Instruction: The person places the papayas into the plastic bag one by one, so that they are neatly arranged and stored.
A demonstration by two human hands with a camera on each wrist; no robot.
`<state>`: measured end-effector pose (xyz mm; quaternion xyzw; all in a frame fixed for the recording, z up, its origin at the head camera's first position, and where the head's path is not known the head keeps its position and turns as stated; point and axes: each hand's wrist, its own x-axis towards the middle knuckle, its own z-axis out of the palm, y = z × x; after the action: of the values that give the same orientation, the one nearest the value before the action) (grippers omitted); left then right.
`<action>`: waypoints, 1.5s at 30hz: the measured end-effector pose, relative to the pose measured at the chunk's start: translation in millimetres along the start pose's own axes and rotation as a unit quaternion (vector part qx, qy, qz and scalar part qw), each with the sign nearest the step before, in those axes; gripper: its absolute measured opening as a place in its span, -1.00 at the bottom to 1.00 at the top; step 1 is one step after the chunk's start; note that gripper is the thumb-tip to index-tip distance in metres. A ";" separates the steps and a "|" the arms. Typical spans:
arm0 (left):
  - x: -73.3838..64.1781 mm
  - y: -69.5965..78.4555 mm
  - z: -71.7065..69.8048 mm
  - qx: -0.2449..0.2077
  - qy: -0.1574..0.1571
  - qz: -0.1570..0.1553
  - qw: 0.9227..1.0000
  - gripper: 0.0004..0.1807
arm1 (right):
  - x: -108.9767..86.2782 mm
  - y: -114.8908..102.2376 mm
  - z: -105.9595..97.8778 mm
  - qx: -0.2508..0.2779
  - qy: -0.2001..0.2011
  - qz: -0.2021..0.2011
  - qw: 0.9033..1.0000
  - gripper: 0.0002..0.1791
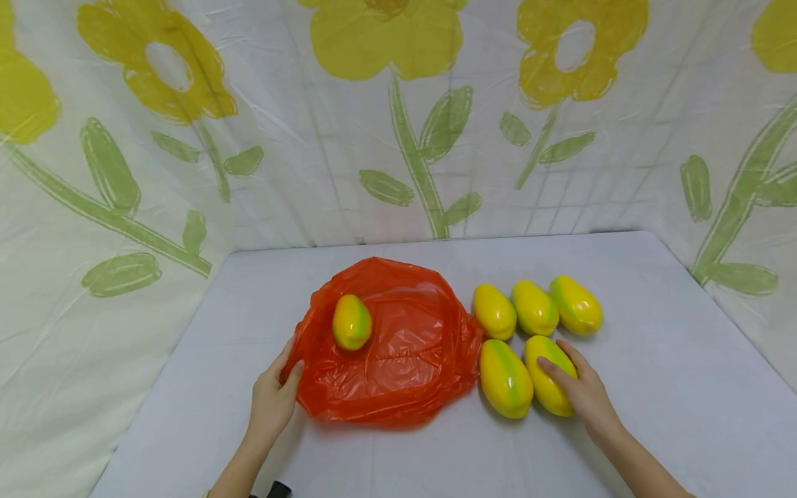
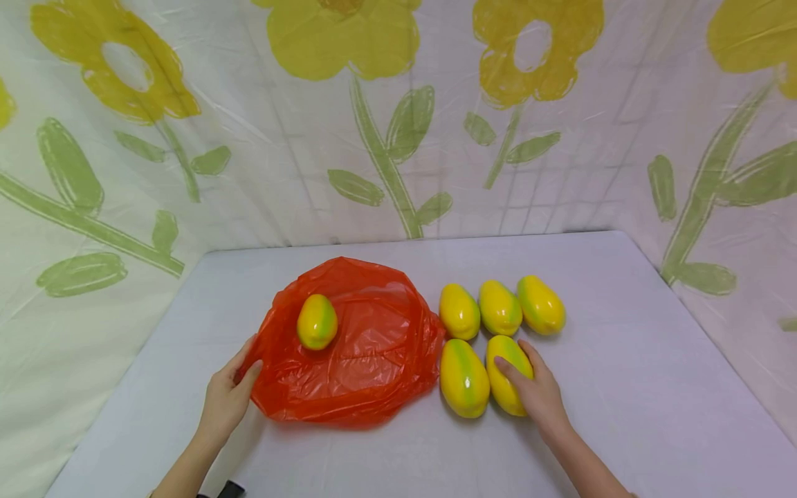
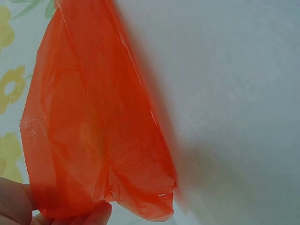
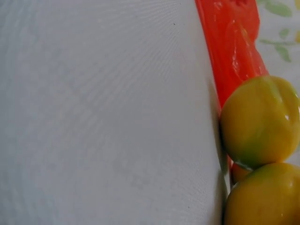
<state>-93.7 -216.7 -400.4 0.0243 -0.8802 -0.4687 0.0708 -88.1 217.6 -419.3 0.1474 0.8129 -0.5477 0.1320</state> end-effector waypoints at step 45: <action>0.0 -0.5 0.5 -0.012 -0.003 -0.015 1.000 -0.47 | -7.0 -17.0 -20.0 0.019 0.018 -0.021 0.999 -0.14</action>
<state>-93.7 -216.6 -401.1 0.0353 -0.8741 -0.4805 0.0618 -89.3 229.5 -394.9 0.1426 0.8078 -0.5627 0.1027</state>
